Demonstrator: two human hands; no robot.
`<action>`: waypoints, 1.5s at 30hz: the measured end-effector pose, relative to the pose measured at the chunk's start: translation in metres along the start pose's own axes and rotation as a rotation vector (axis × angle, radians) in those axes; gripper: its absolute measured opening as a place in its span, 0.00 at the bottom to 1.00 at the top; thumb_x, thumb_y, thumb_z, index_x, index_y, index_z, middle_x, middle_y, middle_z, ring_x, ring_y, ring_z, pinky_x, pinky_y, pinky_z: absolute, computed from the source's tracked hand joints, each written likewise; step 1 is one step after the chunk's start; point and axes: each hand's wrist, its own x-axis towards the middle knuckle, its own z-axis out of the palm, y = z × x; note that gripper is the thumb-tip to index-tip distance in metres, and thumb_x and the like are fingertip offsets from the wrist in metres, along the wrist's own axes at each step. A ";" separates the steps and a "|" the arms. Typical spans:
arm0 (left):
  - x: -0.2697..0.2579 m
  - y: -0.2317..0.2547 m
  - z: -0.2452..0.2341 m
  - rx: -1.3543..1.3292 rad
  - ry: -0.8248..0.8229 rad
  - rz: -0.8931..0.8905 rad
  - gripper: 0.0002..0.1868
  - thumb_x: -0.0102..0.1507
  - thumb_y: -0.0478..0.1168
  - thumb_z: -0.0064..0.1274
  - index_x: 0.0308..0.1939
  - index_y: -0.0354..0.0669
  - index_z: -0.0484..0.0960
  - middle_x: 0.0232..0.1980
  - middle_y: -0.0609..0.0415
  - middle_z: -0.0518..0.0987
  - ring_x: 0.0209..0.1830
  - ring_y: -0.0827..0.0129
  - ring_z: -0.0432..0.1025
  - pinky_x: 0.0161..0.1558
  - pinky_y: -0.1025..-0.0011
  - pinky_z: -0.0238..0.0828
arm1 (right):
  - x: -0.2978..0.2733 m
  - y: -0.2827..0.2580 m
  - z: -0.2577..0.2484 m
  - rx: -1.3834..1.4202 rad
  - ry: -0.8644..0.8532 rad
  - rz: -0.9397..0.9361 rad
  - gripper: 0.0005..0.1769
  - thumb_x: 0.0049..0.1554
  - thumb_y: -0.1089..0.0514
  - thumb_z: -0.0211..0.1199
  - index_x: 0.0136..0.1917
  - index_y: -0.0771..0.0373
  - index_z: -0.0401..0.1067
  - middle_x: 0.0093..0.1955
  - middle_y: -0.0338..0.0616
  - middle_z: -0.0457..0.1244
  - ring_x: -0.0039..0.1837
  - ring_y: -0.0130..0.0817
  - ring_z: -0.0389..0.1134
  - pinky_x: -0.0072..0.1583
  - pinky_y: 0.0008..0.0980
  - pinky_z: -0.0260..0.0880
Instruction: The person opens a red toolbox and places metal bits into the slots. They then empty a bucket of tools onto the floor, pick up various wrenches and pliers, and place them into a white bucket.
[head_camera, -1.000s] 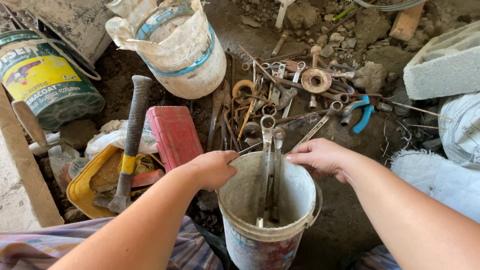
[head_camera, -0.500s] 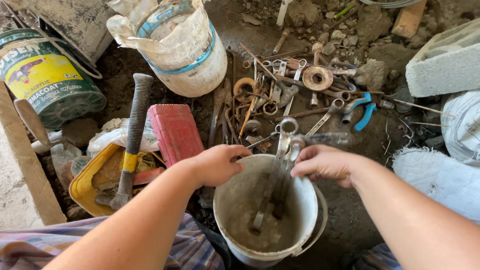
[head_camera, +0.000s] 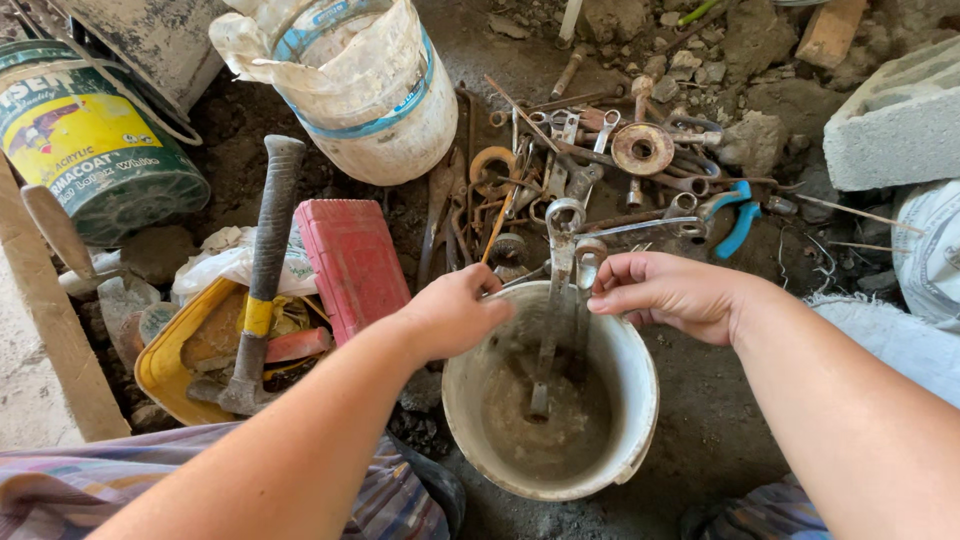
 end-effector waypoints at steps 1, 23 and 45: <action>-0.001 0.005 0.002 -0.005 0.045 0.028 0.28 0.60 0.58 0.55 0.56 0.43 0.78 0.54 0.41 0.81 0.56 0.52 0.75 0.58 0.60 0.70 | 0.000 0.000 -0.001 -0.002 -0.004 0.001 0.12 0.51 0.56 0.72 0.48 0.55 0.74 0.44 0.30 0.65 0.47 0.21 0.64 0.51 0.27 0.64; -0.017 0.036 0.010 -0.105 0.157 -0.014 0.30 0.61 0.65 0.51 0.54 0.49 0.83 0.56 0.41 0.78 0.59 0.50 0.72 0.60 0.57 0.67 | 0.044 0.045 -0.093 -0.731 0.925 -0.020 0.45 0.52 0.46 0.73 0.79 0.44 0.61 0.71 0.57 0.54 0.69 0.54 0.60 0.68 0.44 0.63; -0.015 0.032 0.012 -0.454 0.062 -0.160 0.31 0.58 0.64 0.56 0.51 0.43 0.84 0.45 0.46 0.86 0.48 0.64 0.78 0.50 0.64 0.74 | 0.040 0.043 -0.066 -0.389 0.997 0.066 0.32 0.51 0.56 0.77 0.64 0.60 0.66 0.53 0.49 0.68 0.54 0.40 0.71 0.55 0.40 0.70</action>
